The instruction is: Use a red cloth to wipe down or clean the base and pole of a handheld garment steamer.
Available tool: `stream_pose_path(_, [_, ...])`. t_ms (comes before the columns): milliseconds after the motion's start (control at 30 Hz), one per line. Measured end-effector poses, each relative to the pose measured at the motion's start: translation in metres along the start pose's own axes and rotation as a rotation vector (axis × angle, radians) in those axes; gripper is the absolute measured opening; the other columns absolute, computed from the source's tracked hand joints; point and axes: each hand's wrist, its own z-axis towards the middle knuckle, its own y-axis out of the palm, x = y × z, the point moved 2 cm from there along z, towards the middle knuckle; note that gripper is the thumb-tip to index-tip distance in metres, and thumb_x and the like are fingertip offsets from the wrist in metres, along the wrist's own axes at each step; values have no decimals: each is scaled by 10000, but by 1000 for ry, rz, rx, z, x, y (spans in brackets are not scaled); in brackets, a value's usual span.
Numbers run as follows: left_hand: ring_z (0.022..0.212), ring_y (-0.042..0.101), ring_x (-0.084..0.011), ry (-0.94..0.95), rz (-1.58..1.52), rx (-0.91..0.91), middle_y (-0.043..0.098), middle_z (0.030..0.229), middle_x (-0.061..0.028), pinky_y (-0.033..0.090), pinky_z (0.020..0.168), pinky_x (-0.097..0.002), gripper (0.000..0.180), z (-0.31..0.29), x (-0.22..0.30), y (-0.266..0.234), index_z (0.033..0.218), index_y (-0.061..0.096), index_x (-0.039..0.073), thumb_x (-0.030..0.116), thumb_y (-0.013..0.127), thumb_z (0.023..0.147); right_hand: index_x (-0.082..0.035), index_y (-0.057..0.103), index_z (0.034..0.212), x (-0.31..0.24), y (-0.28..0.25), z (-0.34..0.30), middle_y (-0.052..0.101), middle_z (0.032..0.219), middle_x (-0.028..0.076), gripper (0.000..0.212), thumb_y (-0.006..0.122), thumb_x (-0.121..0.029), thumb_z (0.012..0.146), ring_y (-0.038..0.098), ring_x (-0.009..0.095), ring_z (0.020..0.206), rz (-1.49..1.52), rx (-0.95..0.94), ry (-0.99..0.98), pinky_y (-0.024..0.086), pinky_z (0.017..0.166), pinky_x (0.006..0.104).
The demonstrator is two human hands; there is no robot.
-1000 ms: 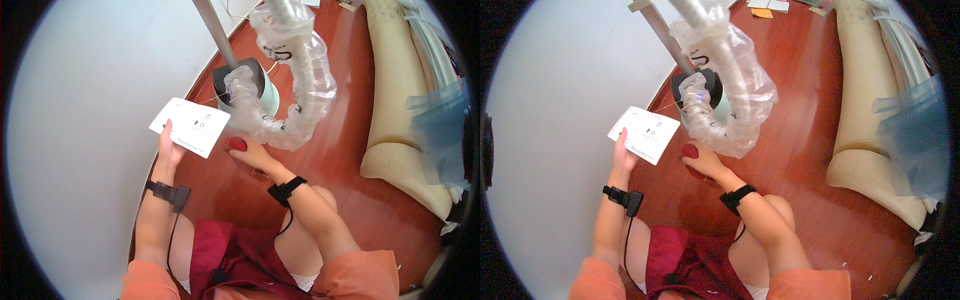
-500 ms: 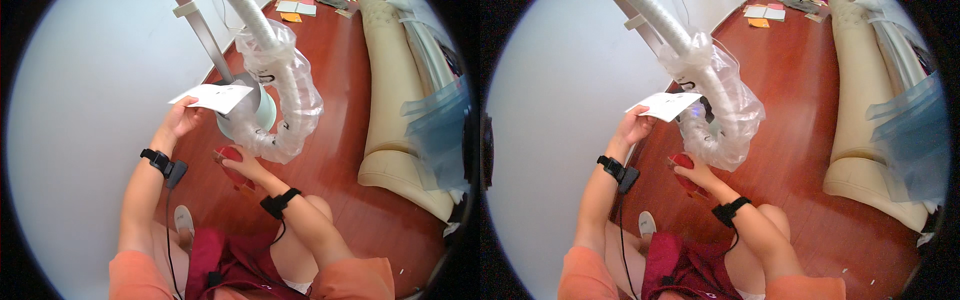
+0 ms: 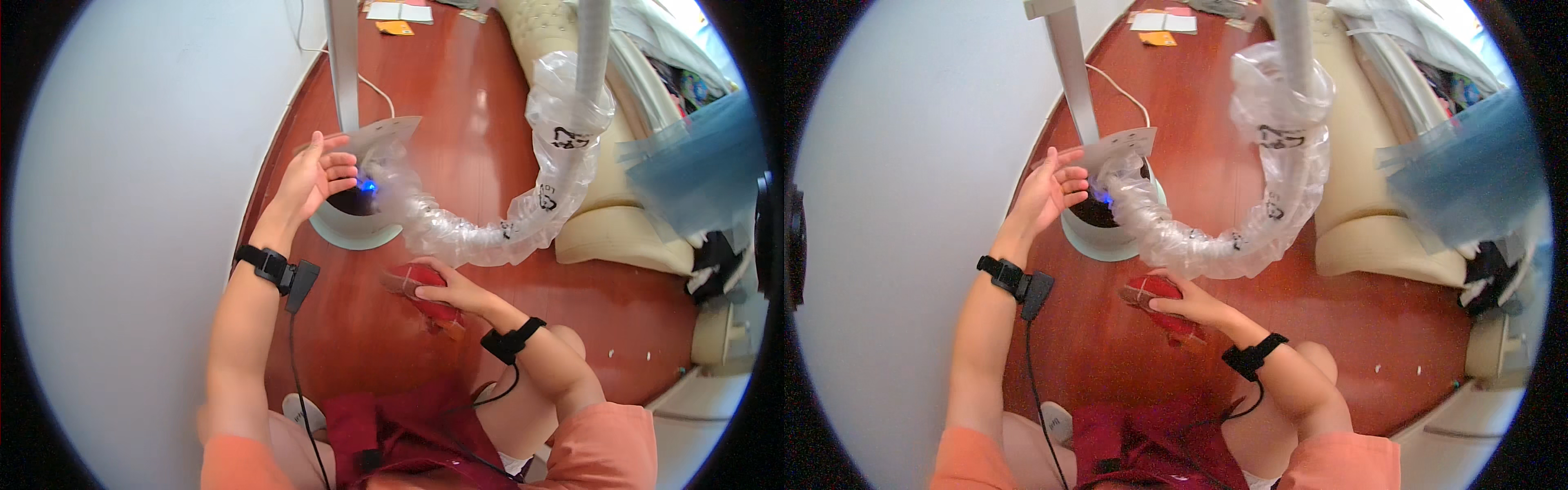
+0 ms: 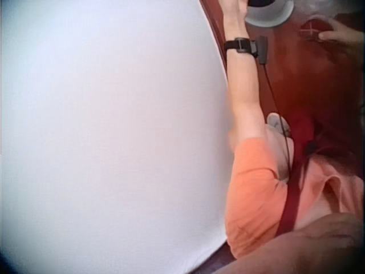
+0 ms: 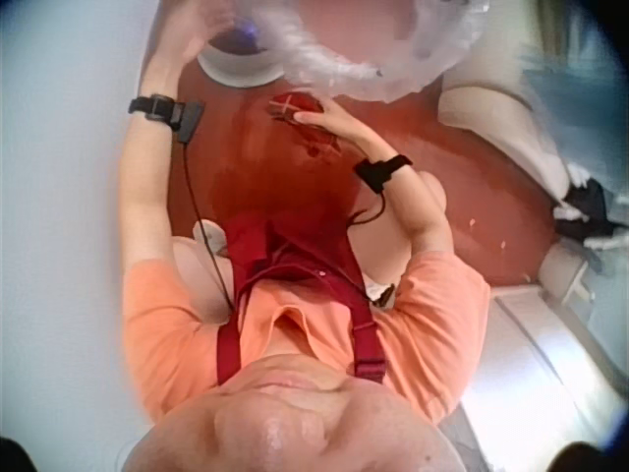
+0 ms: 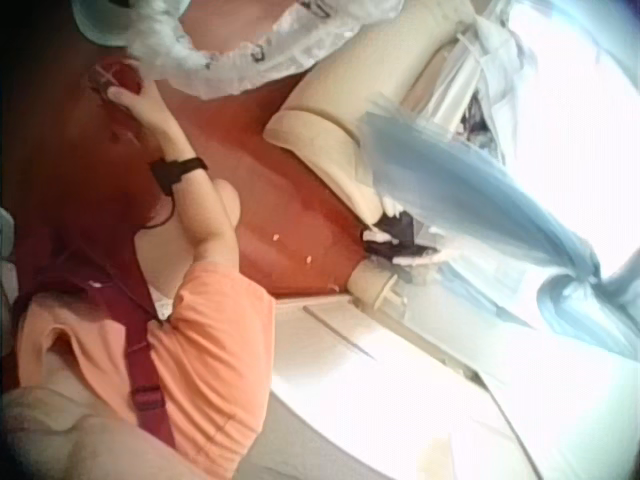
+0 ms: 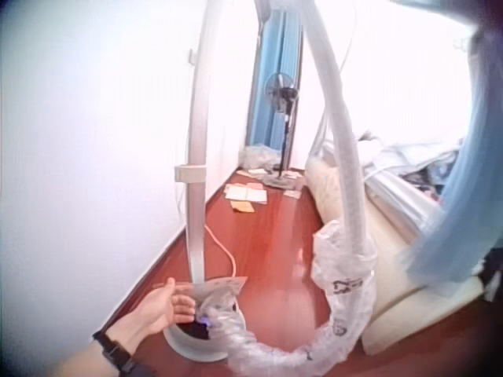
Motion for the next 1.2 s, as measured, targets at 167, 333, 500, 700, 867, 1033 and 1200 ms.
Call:
stream_pose_path(167, [1025,489,-175,106,288,78,499,1158,-104,433,824,-321,434,3,-26,-7,1268,353,51,288,418,909,-74,363,1221,-30,28,-17,469,1132,90,530,624,-221,784,455,183,1030,-95,150,-104,357,903,320])
stream_pose_path(333, [1063,474,-214,139,725,-54,505,1137,-121,391,878,-323,447,13,-20,-68,1255,368,31,123,490,835,-54,404,1173,-120,91,28,478,1099,68,436,598,-137,792,455,154,1015,-72,609,-484,375,879,298])
stream_pose_path(500, [1074,446,-295,547,1004,-91,485,1135,-146,361,918,-360,477,2,-33,-22,1205,406,38,37,537,746,-36,406,1189,-144,56,41,425,1165,134,483,608,-100,755,472,240,1012,-635,1150,-830,386,876,327])
stream_pose_path(700, [1084,418,-344,865,955,-103,495,1140,-161,349,906,-399,438,18,-72,-7,1146,448,45,58,553,721,-126,438,1193,-89,73,121,416,1157,179,518,611,-141,705,447,357,1021,-1314,1123,-571,423,834,418])
stream_pose_path(867, [951,487,-346,830,1115,-165,541,1002,-157,408,788,-403,327,23,-75,-9,1051,499,19,35,531,725,-151,468,1128,-86,63,94,453,1117,146,497,640,-154,661,472,350,954,-1327,1185,-464,465,760,401])
stream_pose_path(1033, [946,480,-304,958,1212,-109,519,970,-113,403,804,-386,253,14,-77,2,982,491,19,-24,479,733,-174,485,1035,-71,39,47,499,1039,61,464,686,-143,619,484,308,925,-1567,1083,-246,471,724,380])
stream_pose_path(1200, [972,466,-304,912,1210,-93,509,986,-118,392,823,-380,248,17,-79,-2,973,484,17,-24,494,729,-159,467,1073,-67,8,-25,494,1038,46,507,659,-75,611,487,280,924,-1745,1035,-221,455,739,366])
